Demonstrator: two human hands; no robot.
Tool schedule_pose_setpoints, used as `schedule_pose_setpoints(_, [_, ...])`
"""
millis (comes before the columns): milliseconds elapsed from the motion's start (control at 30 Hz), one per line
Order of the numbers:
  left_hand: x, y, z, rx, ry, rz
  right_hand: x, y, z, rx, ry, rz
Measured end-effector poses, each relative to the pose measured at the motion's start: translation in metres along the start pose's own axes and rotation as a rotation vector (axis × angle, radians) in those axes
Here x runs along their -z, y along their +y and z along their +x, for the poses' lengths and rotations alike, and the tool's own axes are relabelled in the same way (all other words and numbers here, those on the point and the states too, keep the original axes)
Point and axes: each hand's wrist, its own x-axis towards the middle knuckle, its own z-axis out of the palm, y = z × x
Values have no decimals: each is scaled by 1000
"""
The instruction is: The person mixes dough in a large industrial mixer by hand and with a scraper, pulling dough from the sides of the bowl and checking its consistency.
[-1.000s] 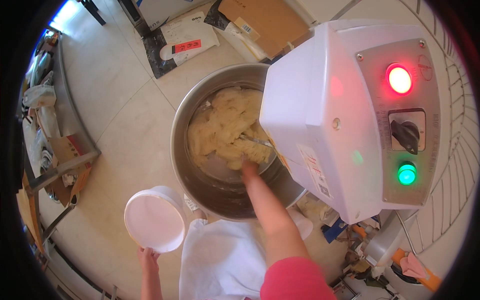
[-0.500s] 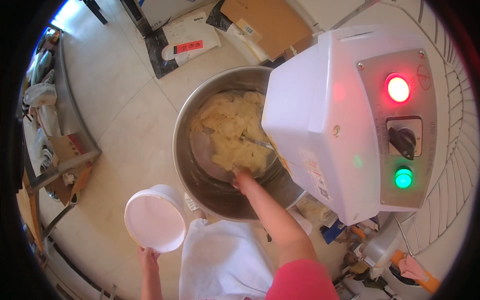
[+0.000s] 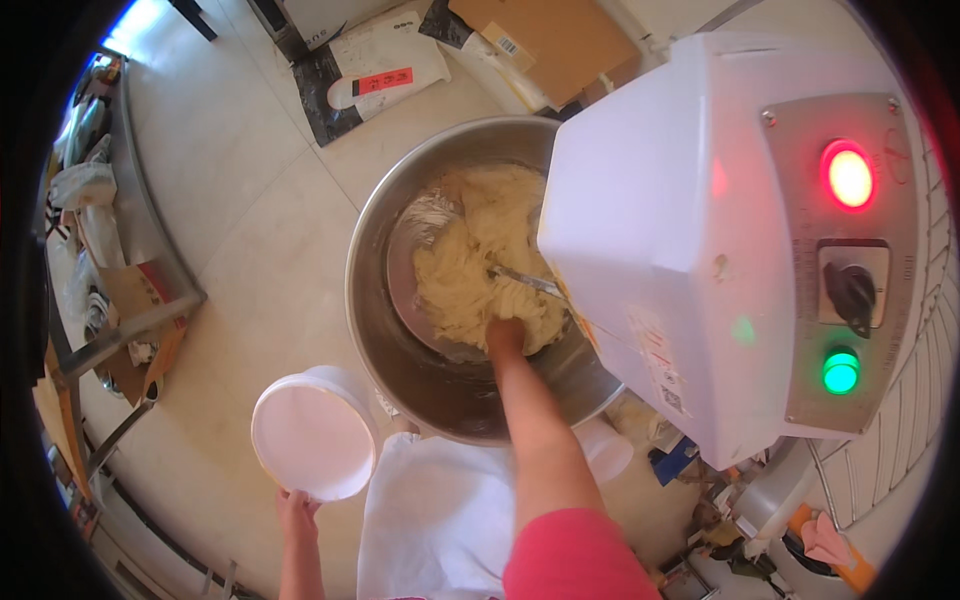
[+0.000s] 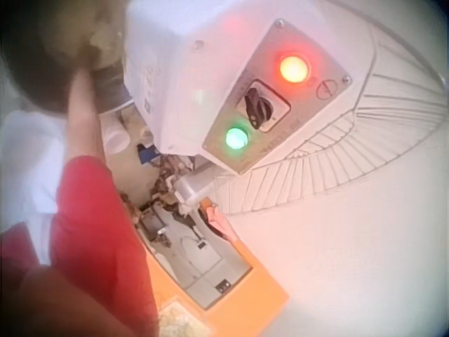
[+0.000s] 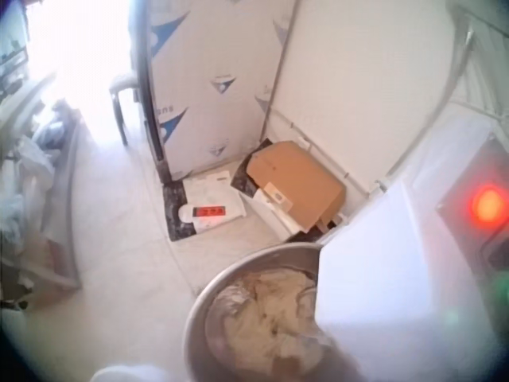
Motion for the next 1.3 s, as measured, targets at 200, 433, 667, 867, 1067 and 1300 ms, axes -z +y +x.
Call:
schedule_pose_setpoints(200, [-3, 9, -4, -34, 23, -116, 44, -39, -86, 458, -43, -256])
schedule_pose_setpoints(433, [-12, 11, -1, -37, -16, -123, 20, -61, -70, 546, 192, -161])
schedule_pose_setpoints(667, [-2, -3, 1, -13, 24, -60, 30, -72, -73, 479, -122, -443])
schedule_pose_setpoints(867, [-3, 3, -6, -34, 81, -60, 56, -57, -138, 728, -101, -631])
schedule_pose_setpoints(1067, [0, 2, 3, -55, -22, -178, 66, -33, -80, 730, 108, -890])
schedule_pose_setpoints(1300, [-3, 3, -1, -2, 38, -91, 47, -55, -42, 602, -216, -815])
